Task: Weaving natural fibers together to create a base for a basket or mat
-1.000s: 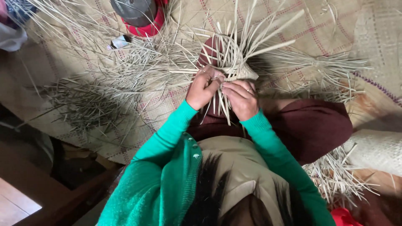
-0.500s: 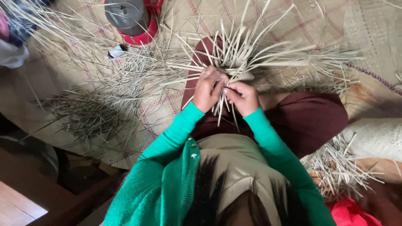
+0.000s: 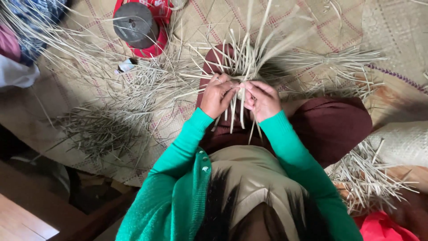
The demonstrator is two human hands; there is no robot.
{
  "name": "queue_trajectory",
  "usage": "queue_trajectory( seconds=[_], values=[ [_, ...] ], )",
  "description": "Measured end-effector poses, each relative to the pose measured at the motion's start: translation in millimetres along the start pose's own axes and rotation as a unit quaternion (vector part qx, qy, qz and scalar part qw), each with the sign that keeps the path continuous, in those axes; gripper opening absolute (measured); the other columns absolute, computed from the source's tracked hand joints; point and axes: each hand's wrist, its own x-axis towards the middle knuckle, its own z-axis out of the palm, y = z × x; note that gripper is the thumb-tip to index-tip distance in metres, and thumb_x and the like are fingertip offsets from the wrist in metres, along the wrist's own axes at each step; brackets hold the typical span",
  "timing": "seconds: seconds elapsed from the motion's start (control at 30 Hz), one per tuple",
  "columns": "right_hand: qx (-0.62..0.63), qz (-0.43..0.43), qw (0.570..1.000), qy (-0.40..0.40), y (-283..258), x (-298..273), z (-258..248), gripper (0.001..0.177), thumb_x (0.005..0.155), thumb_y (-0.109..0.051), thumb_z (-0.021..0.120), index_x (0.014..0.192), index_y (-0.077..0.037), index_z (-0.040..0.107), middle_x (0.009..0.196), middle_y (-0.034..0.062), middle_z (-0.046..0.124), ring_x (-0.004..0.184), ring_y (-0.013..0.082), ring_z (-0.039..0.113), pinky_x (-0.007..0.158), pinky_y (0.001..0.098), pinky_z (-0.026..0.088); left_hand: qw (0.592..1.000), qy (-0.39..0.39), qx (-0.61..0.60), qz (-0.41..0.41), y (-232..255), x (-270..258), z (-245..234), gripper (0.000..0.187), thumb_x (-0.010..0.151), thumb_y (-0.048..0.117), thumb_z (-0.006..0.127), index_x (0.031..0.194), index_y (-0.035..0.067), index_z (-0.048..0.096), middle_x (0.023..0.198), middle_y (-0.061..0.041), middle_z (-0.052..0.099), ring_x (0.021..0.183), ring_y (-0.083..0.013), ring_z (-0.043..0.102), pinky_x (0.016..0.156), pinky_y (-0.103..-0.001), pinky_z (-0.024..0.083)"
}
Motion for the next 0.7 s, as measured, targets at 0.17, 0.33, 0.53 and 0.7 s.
queue_trajectory(
  seconds=[0.17, 0.33, 0.53, 0.7],
  values=[
    [-0.025, -0.225, 0.971, -0.072, -6.5, 2.5, 0.1, 0.028, 0.09, -0.012, 0.044, 0.112, 0.004, 0.049, 0.076, 0.0155, 0.055, 0.069, 0.0145, 0.056, 0.06, 0.0227, 0.05, 1.0, 0.016, 0.009, -0.016, -8.4, -3.2, 3.2, 0.005, 0.074, 0.007, 0.064, 0.079, 0.007, 0.064, 0.084, -0.014, 0.055, 0.082, -0.0349, 0.052, 0.075, -0.042, 0.042],
    [-0.203, -0.241, 0.949, -0.013, 25.3, 23.1, -22.3, 0.02, 0.084, -0.002, 0.052, 0.103, 0.0, 0.059, 0.075, 0.0102, 0.06, 0.064, 0.0094, 0.056, 0.058, 0.0182, 0.051, 0.999, 0.03, -0.017, -0.011, -6.3, -3.4, 7.1, 0.003, 0.079, 0.009, 0.059, 0.079, 0.006, 0.061, 0.077, -0.013, 0.053, 0.08, -0.0356, 0.052, 0.075, -0.042, 0.042],
    [-0.314, -0.278, 0.907, 0.041, 34.1, 29.6, -22.9, 0.017, 0.075, -0.006, 0.067, 0.093, -0.006, 0.064, 0.073, 0.0071, 0.062, 0.062, 0.0098, 0.055, 0.056, 0.0233, 0.049, 0.999, 0.024, -0.044, -0.017, -9.9, -8.3, 10.4, 0.007, 0.082, 0.014, 0.058, 0.079, 0.01, 0.062, 0.072, -0.01, 0.053, 0.078, -0.0332, 0.053, 0.075, -0.04, 0.043],
    [-0.304, -0.345, 0.888, 0.021, 31.1, 18.7, -19.1, 0.01, 0.076, 0.002, 0.064, 0.084, -0.003, 0.064, 0.075, 0.0088, 0.062, 0.069, 0.0126, 0.055, 0.066, 0.0293, 0.049, 0.993, 0.029, -0.101, -0.043, -20.7, -9.3, 15.4, 0.008, 0.083, 0.012, 0.057, 0.077, 0.008, 0.061, 0.072, -0.01, 0.053, 0.077, -0.0324, 0.053, 0.076, -0.04, 0.041]
  ],
)
